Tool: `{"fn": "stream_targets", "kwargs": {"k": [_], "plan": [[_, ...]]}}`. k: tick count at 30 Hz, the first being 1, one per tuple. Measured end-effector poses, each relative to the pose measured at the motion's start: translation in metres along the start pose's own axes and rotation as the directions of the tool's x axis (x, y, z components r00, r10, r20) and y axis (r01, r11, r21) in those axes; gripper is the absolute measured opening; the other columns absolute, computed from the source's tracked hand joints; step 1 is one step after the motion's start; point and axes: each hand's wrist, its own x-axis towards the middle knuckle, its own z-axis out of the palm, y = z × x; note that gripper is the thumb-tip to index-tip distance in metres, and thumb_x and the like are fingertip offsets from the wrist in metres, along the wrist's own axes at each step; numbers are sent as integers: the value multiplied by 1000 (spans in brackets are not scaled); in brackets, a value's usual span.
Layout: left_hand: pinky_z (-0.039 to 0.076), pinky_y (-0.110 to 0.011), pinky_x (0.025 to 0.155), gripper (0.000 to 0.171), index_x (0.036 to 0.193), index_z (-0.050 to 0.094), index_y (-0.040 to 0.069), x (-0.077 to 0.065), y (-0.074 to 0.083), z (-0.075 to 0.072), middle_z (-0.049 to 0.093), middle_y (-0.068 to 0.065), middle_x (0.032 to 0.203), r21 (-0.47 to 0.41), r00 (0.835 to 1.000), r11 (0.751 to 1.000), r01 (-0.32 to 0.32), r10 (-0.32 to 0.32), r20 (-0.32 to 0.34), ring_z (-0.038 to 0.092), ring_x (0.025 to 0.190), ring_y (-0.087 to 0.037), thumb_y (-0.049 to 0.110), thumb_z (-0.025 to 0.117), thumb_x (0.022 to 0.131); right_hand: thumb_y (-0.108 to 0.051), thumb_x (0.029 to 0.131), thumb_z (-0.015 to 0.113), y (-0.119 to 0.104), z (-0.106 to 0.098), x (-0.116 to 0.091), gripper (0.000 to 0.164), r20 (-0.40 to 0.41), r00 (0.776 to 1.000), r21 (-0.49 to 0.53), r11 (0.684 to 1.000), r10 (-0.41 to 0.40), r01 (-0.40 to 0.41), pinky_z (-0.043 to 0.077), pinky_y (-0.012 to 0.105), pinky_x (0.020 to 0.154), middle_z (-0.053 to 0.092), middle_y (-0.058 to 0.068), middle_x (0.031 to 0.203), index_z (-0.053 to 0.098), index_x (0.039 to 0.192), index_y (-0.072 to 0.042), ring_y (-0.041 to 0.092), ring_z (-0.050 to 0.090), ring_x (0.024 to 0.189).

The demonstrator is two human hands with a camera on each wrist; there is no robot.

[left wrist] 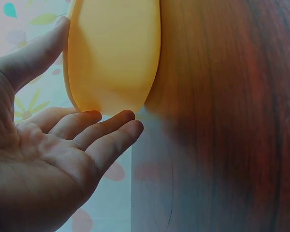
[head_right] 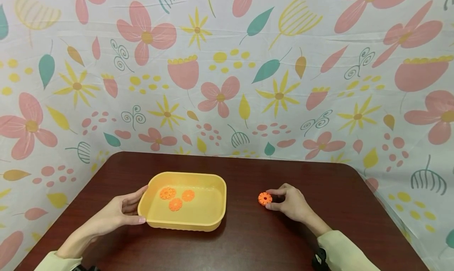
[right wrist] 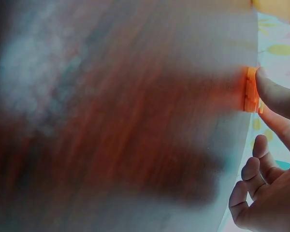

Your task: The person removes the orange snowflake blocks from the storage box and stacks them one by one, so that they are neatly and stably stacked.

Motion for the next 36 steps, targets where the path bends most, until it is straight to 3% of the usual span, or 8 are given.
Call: {"fn": "stream_targets", "kwargs": {"k": [30, 36], "plan": [[50, -30, 105, 95, 166, 21, -2, -1, 1, 1, 25, -25, 168, 32, 999, 998, 45, -44, -20, 37, 147, -45, 8, 82, 93, -26, 84, 92, 1, 1, -2, 45, -12, 1000, 4, 1000, -13, 13, 35, 29, 62, 56, 3, 89, 79, 123, -9, 17, 44, 77], [49, -36, 107, 94, 166, 21, -2, -1, 2, 1, 24, -25, 168, 33, 999, 999, 37, -37, -18, 37, 147, -45, 8, 81, 94, -25, 84, 92, -1, 0, -2, 45, -10, 1000, 5, 1000, -8, 8, 35, 29, 62, 56, 4, 88, 80, 123, -9, 18, 45, 77]]}}
